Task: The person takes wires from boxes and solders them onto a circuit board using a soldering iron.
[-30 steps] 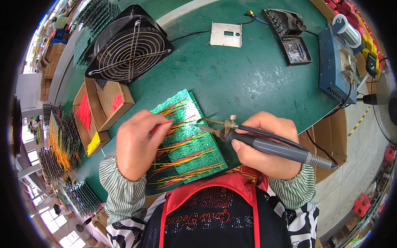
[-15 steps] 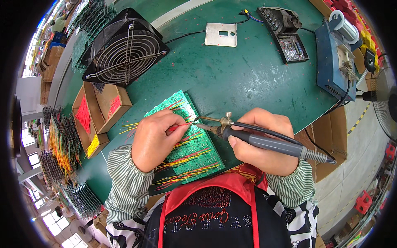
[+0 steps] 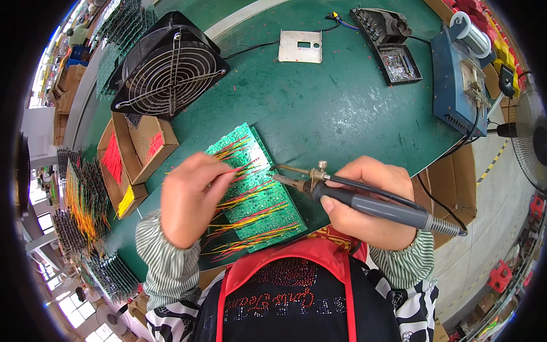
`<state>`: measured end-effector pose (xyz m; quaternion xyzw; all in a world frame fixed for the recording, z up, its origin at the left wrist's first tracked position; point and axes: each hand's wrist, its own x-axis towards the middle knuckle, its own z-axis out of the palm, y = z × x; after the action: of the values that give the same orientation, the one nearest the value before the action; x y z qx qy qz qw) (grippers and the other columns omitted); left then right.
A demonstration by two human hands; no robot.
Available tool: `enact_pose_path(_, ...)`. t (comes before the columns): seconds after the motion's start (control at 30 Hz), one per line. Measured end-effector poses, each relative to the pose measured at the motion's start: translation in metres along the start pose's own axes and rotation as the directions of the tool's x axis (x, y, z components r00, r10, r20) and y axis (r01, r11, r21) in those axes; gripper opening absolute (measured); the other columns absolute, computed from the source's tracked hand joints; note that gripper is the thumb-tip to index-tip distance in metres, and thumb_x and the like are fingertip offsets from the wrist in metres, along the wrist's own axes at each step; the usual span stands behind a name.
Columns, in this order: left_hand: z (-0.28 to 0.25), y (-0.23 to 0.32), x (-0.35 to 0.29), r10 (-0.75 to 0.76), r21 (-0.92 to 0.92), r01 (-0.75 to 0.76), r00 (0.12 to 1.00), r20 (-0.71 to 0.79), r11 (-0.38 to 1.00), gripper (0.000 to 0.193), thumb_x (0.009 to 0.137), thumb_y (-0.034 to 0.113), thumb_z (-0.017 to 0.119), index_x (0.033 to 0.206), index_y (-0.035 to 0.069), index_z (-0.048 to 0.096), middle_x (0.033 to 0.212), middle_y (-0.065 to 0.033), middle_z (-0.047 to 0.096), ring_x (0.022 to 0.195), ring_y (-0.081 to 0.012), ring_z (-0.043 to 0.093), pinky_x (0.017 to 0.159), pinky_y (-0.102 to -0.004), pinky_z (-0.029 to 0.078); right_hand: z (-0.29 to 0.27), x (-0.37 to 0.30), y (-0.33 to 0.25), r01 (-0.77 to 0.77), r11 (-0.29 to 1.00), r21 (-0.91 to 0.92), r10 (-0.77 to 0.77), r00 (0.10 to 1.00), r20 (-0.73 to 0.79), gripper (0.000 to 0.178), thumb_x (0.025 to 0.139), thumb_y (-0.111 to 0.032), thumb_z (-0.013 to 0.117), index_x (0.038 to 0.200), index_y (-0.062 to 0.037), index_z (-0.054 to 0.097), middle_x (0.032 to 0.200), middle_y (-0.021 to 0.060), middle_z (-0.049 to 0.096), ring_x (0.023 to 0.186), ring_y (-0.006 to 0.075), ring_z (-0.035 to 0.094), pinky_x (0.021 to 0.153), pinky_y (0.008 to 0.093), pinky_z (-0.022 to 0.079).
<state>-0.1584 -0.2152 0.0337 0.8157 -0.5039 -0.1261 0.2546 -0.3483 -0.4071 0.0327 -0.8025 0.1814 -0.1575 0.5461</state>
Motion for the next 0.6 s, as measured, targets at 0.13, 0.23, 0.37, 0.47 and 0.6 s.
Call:
enact_pose_path(0.13,-0.017,0.004,-0.03,-0.093,-0.077,0.096,0.994,0.049,0.992,0.007,0.076,0.007,0.067,0.082,0.003,0.066,0.076,-0.0106,0.062,0.069,-0.0284,0.061,0.062,-0.0362,0.049,0.004,-0.008,-0.009,-0.006,0.999,0.052,0.003,0.999,0.05,0.018,0.069,-0.01,0.074,0.078,-0.0017,0.062,0.065,0.0044,0.064,0.056,0.009,0.061,0.051,0.0228,0.046)
enact_pose_path(0.23,-0.015,0.003,-0.051,-0.243,-0.18,0.271,0.956,0.164,0.946,0.009,0.077,0.007,0.068,0.083,0.002,0.065,0.077,-0.0111,0.063,0.068,-0.0274,0.062,0.06,-0.0344,0.049,0.018,-0.009,-0.009,0.019,0.992,0.121,-0.034,0.992,0.12,0.017,0.067,-0.008,0.075,0.077,-0.0032,0.062,0.064,0.0053,0.064,0.053,0.0126,0.062,0.049,0.0248,0.046)
enact_pose_path(0.37,-0.001,-0.012,-0.067,-0.243,-0.208,0.277,0.954,0.175,0.938,0.008,0.08,0.002,0.068,0.081,-0.004,0.063,0.071,-0.006,0.058,0.057,-0.011,0.058,0.051,-0.0234,0.046,0.038,-0.006,-0.008,0.097,0.985,0.146,-0.12,0.98,0.16,0.017,0.067,-0.007,0.074,0.077,-0.0034,0.061,0.061,0.0054,0.063,0.051,0.0144,0.062,0.048,0.0257,0.046)
enact_pose_path(0.47,0.004,-0.017,-0.07,-0.267,-0.213,0.304,0.946,0.186,0.928,0.008,0.081,0.003,0.067,0.081,-0.004,0.063,0.071,-0.0063,0.057,0.057,-0.0106,0.057,0.051,-0.0232,0.045,0.049,-0.006,-0.007,0.122,0.982,0.146,-0.146,0.975,0.167,0.017,0.067,-0.007,0.073,0.077,-0.0029,0.061,0.061,0.0056,0.062,0.051,0.0147,0.062,0.048,0.0263,0.046)
enact_pose_path(0.6,0.004,-0.019,-0.069,-0.25,-0.195,0.289,0.947,0.202,0.937,0.009,0.081,0.004,0.067,0.082,-0.004,0.063,0.071,-0.0065,0.058,0.055,-0.0101,0.056,0.051,-0.0232,0.045,0.054,-0.007,-0.006,0.089,0.987,0.136,-0.113,0.977,0.179,0.016,0.067,-0.006,0.072,0.077,-0.0027,0.061,0.06,0.0051,0.062,0.051,0.0149,0.062,0.049,0.0265,0.047)
